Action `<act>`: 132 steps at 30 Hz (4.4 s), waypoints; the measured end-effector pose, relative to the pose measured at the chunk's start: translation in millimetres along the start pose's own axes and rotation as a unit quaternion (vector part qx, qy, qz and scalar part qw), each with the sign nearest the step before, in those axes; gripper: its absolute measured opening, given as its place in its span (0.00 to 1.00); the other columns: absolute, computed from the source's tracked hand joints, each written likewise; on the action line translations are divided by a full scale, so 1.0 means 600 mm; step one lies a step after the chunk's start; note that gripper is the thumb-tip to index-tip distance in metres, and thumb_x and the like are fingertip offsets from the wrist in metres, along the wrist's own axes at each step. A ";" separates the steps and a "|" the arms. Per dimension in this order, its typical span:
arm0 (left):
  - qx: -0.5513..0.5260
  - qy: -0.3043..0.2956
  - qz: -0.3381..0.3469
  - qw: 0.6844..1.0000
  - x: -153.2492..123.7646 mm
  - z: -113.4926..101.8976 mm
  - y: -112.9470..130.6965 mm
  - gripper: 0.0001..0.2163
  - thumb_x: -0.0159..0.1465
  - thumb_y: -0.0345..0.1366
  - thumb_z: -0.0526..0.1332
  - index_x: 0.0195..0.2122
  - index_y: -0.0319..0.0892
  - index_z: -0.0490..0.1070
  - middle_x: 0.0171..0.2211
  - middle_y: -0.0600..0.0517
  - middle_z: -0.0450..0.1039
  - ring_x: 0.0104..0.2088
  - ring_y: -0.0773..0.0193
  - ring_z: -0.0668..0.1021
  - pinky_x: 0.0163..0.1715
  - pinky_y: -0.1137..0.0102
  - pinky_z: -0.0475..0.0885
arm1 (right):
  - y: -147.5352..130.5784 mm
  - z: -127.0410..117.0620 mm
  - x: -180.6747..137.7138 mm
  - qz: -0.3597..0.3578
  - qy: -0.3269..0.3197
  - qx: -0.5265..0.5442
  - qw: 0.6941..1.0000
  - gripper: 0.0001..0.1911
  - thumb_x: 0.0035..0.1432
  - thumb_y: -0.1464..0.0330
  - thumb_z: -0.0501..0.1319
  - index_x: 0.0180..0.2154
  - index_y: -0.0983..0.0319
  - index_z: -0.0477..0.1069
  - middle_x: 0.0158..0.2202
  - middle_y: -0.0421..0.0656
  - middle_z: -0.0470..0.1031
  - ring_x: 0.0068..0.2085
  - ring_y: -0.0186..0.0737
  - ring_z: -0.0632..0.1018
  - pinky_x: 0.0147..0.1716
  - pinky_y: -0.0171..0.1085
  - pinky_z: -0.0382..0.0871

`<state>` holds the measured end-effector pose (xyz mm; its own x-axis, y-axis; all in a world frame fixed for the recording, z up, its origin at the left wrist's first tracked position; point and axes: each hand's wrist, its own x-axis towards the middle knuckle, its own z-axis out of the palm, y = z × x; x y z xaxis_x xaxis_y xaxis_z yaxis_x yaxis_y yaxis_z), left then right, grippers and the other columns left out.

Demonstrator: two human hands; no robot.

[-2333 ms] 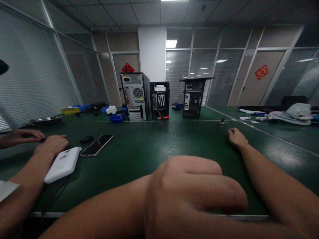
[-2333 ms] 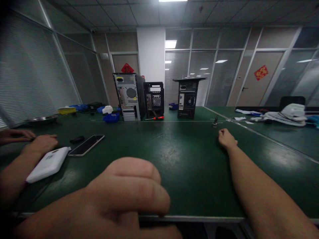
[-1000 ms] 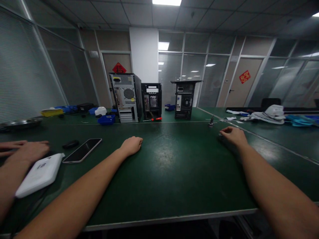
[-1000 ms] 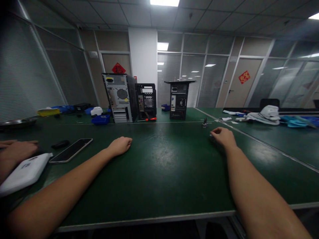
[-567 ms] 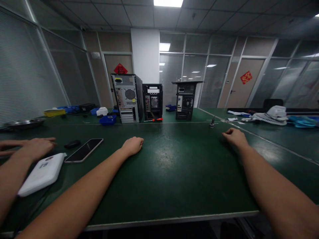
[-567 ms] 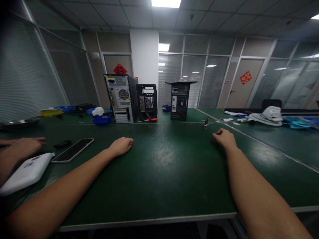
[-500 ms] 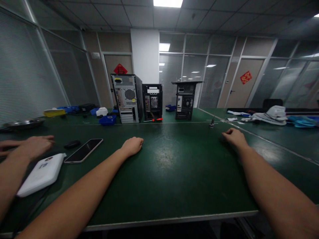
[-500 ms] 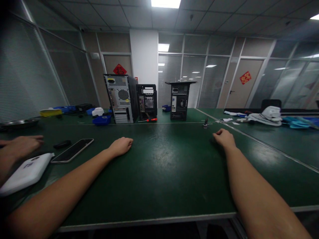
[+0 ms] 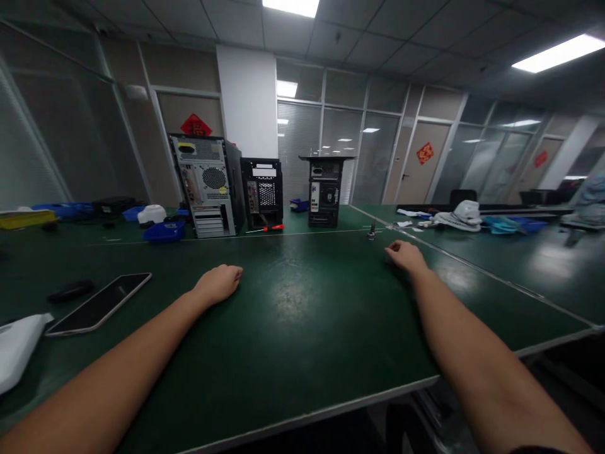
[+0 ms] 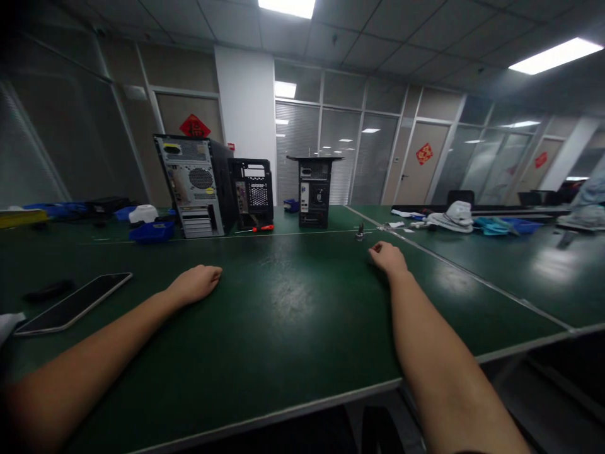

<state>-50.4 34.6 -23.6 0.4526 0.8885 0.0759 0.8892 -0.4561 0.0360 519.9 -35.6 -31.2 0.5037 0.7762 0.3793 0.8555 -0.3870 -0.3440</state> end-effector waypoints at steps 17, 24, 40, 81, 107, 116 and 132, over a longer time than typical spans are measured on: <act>-0.037 0.013 0.052 0.998 -0.006 -0.029 0.049 0.09 0.66 0.43 0.57 0.33 0.45 0.70 0.34 0.49 0.77 0.35 0.57 0.78 0.30 0.70 0.66 | -0.175 -0.006 -0.074 -0.208 0.028 0.074 0.975 0.24 0.64 0.67 0.58 0.61 0.63 0.68 0.57 0.52 0.70 0.55 0.48 0.74 0.57 0.44 0.65; -0.153 0.033 0.153 0.976 -0.025 -0.038 0.162 0.21 0.70 0.54 0.50 0.43 0.43 0.74 0.38 0.47 0.79 0.37 0.58 0.79 0.34 0.70 0.68 | -0.348 0.007 -0.193 -0.486 -0.056 0.189 0.852 0.24 0.63 0.70 0.59 0.61 0.62 0.68 0.51 0.50 0.72 0.51 0.44 0.74 0.54 0.44 0.67; -0.205 0.073 0.201 0.955 -0.035 0.003 0.143 0.20 0.70 0.43 0.53 0.28 0.40 0.77 0.25 0.51 0.76 0.26 0.65 0.75 0.29 0.71 0.64 | -0.399 0.023 -0.282 -0.599 -0.091 0.147 0.782 0.35 0.61 0.74 0.59 0.68 0.57 0.54 0.49 0.49 0.74 0.48 0.47 0.73 0.50 0.46 0.69; -0.282 0.131 0.138 0.940 -0.045 0.013 0.169 0.15 0.65 0.47 0.62 0.31 0.41 0.79 0.28 0.53 0.78 0.29 0.64 0.75 0.29 0.71 0.62 | -0.402 0.010 -0.284 -0.580 -0.028 0.022 0.814 0.08 0.67 0.66 0.56 0.47 0.61 0.68 0.43 0.47 0.70 0.44 0.43 0.71 0.45 0.40 0.59; -0.080 0.044 0.067 0.994 -0.035 0.009 0.131 0.14 0.66 0.47 0.56 0.32 0.45 0.73 0.32 0.47 0.77 0.32 0.56 0.78 0.29 0.68 0.66 | -0.072 0.046 0.008 -0.038 0.088 0.138 0.986 0.19 0.64 0.60 0.53 0.48 0.62 0.76 0.46 0.51 0.78 0.46 0.48 0.78 0.48 0.44 0.70; -0.071 0.052 0.070 0.994 -0.034 0.012 0.131 0.13 0.66 0.47 0.56 0.31 0.45 0.71 0.31 0.48 0.76 0.31 0.56 0.78 0.29 0.68 0.65 | -0.006 -0.016 0.010 -0.091 0.099 0.106 0.985 0.18 0.58 0.57 0.61 0.43 0.61 0.81 0.40 0.49 0.82 0.42 0.48 0.80 0.45 0.43 0.71; -0.081 0.044 0.072 0.993 -0.033 0.011 0.130 0.14 0.66 0.48 0.56 0.31 0.45 0.72 0.31 0.47 0.77 0.32 0.55 0.78 0.29 0.68 0.65 | 0.002 -0.006 0.013 -0.103 0.041 0.046 0.993 0.18 0.58 0.61 0.59 0.44 0.61 0.81 0.41 0.48 0.83 0.43 0.49 0.80 0.43 0.42 0.71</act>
<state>10.2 -18.3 -28.6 0.5598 0.8091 0.1791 0.7906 -0.5862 0.1772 525.6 -31.9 -25.5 0.3298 0.7893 0.5179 0.9289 -0.1735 -0.3272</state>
